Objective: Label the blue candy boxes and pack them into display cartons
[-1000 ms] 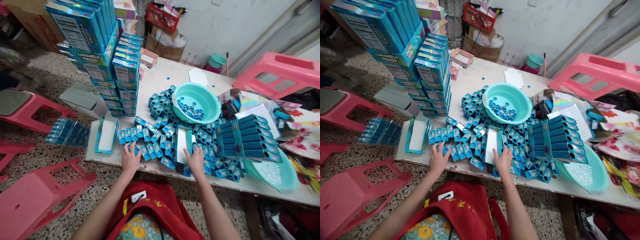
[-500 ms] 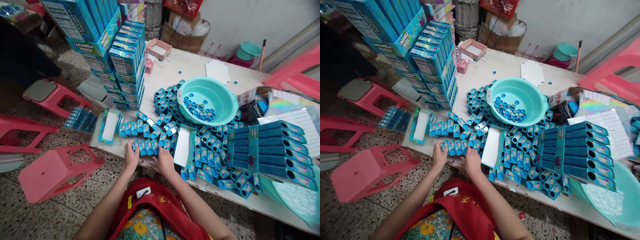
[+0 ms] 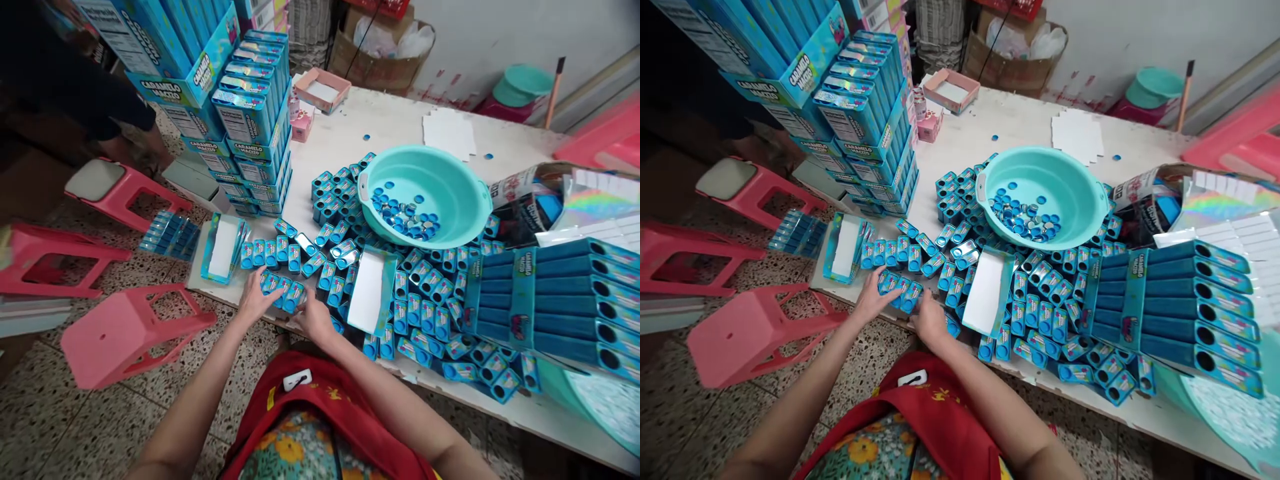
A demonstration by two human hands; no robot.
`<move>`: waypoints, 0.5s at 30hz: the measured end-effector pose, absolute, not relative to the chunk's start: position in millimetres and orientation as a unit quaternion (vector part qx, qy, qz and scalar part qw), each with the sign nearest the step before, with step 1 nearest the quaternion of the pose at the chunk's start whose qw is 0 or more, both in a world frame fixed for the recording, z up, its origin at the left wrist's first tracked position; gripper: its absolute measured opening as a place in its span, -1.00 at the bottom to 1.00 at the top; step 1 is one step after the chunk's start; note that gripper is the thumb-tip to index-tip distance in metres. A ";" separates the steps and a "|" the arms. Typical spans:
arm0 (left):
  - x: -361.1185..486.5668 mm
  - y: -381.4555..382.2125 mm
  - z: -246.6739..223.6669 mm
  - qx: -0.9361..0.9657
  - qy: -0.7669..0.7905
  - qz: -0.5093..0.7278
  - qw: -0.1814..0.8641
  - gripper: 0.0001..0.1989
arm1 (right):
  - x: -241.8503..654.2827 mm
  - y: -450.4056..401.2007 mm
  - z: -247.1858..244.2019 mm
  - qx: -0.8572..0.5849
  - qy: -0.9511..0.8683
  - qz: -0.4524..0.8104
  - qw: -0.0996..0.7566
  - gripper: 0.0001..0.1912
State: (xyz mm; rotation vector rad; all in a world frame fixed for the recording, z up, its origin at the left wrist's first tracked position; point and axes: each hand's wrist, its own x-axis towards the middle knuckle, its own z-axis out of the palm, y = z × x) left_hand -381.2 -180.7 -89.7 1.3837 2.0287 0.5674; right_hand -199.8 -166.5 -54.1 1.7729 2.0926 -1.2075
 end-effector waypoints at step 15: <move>-391.0 -190.6 -74.0 0.616 0.750 0.015 0.242 -0.08 | -192.4 -143.5 -62.1 0.440 0.882 -0.143 0.095 -0.80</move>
